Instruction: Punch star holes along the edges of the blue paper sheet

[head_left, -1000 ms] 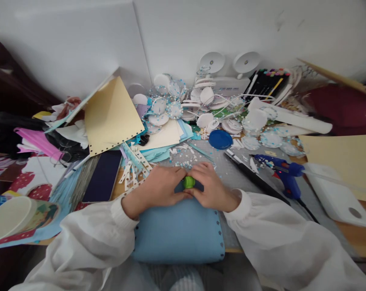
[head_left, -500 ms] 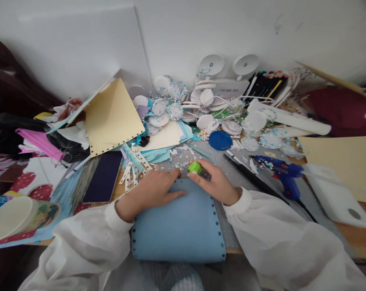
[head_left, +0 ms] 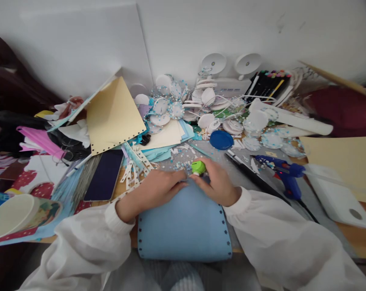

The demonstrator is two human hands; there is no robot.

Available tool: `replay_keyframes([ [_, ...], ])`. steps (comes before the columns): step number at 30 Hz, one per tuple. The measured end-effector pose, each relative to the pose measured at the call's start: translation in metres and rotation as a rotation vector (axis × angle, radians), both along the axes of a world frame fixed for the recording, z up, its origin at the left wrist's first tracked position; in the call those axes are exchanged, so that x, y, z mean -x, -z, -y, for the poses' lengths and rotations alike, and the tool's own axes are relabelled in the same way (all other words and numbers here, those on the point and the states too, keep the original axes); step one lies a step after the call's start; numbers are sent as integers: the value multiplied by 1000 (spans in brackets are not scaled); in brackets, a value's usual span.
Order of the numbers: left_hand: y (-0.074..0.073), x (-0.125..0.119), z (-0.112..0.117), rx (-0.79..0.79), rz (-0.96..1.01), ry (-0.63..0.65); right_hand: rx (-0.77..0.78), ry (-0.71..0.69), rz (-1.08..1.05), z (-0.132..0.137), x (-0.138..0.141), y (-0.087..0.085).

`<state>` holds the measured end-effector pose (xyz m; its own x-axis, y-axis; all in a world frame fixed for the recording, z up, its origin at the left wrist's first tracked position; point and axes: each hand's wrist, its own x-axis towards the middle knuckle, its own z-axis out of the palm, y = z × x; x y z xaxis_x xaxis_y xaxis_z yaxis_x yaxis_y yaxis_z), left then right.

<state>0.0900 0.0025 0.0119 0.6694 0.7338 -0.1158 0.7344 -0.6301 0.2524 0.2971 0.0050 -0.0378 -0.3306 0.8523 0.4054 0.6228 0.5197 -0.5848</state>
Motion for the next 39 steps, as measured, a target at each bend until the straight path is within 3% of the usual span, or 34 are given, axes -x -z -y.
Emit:
replay_keyframes([
  [7,-20,33,-17,226,77,35,50,60,86,-2,-1,9],
  [12,-31,50,-25,279,129,31,50,57,52,0,0,7],
  [19,-23,35,-20,175,134,-11,-26,14,44,3,-1,6],
  [24,-16,27,-20,202,272,60,-84,-64,57,4,-4,5],
  [29,-15,26,-20,242,276,77,-128,-103,85,4,-5,5],
  [34,-13,24,-20,256,252,41,-213,-121,123,3,-5,4],
  [39,-16,24,-21,255,226,8,-203,-121,129,3,-5,3],
])
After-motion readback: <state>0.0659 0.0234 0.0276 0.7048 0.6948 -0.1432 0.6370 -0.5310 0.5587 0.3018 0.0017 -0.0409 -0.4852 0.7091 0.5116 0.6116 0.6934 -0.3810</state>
